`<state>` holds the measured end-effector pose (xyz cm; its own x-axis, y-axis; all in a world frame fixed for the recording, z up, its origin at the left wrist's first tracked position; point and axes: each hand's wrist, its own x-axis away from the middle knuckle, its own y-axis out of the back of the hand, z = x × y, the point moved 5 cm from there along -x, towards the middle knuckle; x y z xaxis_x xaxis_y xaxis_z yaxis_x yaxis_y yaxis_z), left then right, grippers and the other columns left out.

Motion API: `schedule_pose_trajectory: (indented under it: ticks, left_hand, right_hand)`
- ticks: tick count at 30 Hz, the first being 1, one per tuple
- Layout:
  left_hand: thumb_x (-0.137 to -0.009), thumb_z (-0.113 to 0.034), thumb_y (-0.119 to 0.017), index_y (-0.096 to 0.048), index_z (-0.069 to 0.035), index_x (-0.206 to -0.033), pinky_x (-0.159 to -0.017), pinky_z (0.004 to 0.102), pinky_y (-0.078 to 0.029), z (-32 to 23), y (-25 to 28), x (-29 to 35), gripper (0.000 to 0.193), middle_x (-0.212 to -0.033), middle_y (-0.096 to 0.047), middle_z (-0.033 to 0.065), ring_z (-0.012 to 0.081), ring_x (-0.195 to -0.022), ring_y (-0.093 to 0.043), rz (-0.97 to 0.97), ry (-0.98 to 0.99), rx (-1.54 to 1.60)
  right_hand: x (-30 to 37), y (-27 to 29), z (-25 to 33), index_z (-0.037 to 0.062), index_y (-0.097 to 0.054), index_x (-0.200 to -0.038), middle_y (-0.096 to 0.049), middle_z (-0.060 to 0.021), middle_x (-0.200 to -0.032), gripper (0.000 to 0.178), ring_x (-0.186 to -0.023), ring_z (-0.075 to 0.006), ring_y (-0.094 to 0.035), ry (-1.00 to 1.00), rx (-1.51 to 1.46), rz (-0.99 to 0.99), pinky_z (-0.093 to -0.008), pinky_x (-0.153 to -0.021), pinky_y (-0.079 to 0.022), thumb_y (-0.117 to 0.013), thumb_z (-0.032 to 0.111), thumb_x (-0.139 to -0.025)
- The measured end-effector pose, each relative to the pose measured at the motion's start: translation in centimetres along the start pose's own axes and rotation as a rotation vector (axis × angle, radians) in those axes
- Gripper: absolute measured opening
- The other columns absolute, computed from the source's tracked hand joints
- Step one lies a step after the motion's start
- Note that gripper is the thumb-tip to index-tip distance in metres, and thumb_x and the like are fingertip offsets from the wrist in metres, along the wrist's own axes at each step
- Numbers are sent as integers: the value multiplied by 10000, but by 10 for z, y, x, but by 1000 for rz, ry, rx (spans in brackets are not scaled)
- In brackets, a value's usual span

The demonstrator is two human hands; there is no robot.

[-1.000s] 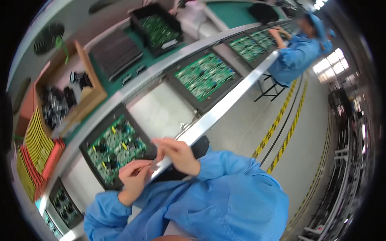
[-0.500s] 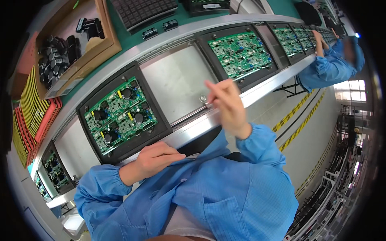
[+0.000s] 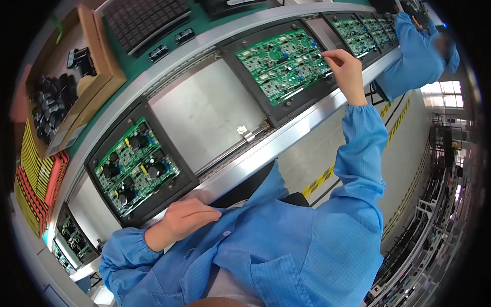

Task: Manually placing electronic components onto printed circuit boards on an industrial assembly line.

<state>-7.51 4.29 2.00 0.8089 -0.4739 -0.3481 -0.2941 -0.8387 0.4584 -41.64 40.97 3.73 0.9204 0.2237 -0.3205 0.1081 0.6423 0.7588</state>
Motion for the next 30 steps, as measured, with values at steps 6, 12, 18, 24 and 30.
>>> schedule_pose_trajectory:
  ticks: [6, 12, 18, 24, 30]
  left_hand:
    - [-729, -51, -706, -750, -27, -1085, -670, 308, -581, -2, 0, -9, 359, -1025, -718, 67, 194, -800, -682, 29, 4, -75]
    - [-726, -61, -703, -752, -23, -1090, -648, 300, -576, 1, -3, -12, 369, -1044, -724, 68, 189, -800, -682, 54, 34, -102]
    - [-735, -66, -695, -752, -27, -1085, -639, 291, -570, 2, -7, -15, 357, -1042, -726, 63, 182, -800, -684, 61, 46, -119]
    - [-732, -72, -692, -751, -26, -1080, -647, 296, -573, 3, -8, -18, 356, -1045, -726, 65, 180, -808, -686, 104, 42, -130]
    - [-720, -68, -701, -745, 2, -1065, -661, 305, -582, -7, -9, -21, 355, -1008, -729, 91, 197, -786, -687, 60, 80, -96]
  right_hand:
    - [-3, -15, 0, -2, -732, -1031, -728, -17, -849, 127, -748, -73, -634, -87, 70, 45, -235, -698, -508, -736, 39, -911]
    - [-3, -18, -6, -8, -709, -1030, -740, -43, -859, 162, -765, -95, -666, -88, 82, 31, -249, -718, -525, -751, 18, -876]
    - [-4, -15, -7, -5, -713, -1033, -746, -47, -869, 167, -762, -97, -669, -83, 85, 75, -249, -713, -523, -748, 15, -871]
    - [-4, -16, -10, -5, -713, -1026, -746, -42, -869, 154, -760, -90, -665, -88, 61, 80, -242, -711, -519, -751, 21, -880]
    - [-3, -19, -6, -3, -716, -992, -748, -41, -850, 153, -757, -85, -677, -124, 51, 9, -242, -702, -524, -786, 49, -866]
